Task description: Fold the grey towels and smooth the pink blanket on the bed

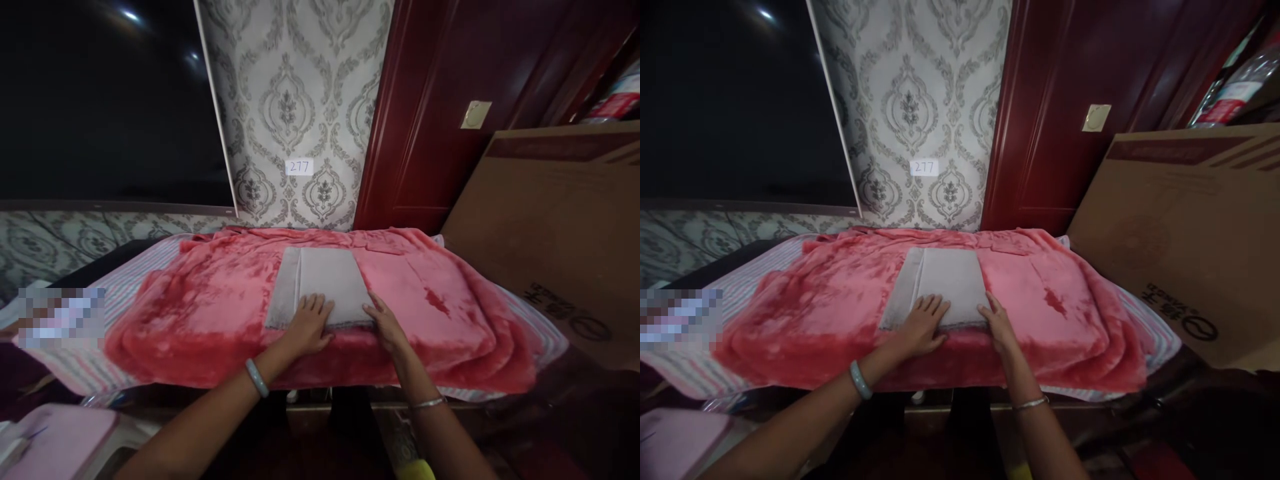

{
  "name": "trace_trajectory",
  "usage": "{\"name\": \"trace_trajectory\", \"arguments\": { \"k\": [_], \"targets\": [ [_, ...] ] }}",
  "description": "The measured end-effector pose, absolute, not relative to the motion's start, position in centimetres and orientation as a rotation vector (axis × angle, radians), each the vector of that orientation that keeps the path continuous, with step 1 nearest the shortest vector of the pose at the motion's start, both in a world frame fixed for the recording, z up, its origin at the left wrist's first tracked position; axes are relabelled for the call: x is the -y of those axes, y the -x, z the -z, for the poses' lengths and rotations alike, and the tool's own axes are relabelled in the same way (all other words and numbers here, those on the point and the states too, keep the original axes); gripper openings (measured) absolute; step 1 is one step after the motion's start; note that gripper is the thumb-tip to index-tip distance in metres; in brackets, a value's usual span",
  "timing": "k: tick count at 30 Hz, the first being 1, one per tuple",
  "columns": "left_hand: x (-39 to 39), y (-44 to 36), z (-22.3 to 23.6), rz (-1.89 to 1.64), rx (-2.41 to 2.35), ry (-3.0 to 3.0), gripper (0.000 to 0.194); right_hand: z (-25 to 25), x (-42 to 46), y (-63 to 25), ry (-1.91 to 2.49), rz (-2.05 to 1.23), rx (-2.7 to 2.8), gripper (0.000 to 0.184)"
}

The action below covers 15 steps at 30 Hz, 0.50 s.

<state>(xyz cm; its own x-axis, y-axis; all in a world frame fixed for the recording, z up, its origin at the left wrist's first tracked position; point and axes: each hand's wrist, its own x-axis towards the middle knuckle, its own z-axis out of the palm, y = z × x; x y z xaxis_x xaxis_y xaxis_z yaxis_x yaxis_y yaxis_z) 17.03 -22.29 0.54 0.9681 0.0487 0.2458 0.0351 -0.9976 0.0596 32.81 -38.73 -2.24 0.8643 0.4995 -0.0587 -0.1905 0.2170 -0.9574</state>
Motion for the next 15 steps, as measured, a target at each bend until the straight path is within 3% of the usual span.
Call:
{"name": "trace_trajectory", "arguments": {
  "k": [3,7,15],
  "targets": [
    [23.6,-18.2,-0.8,-0.41,-0.121,-3.044,0.082,1.2,38.1,-32.1,1.187,-0.534,0.212,0.072],
    [23.9,-19.3,-0.4,-0.503,-0.239,-3.023,0.067,0.5,37.5,-31.8,1.094,-0.523,0.199,0.065],
    [23.8,-19.4,1.8,-0.608,-0.271,-3.098,0.059,3.3,39.0,-31.8,0.963,-0.559,0.271,0.057]
  ]
}}
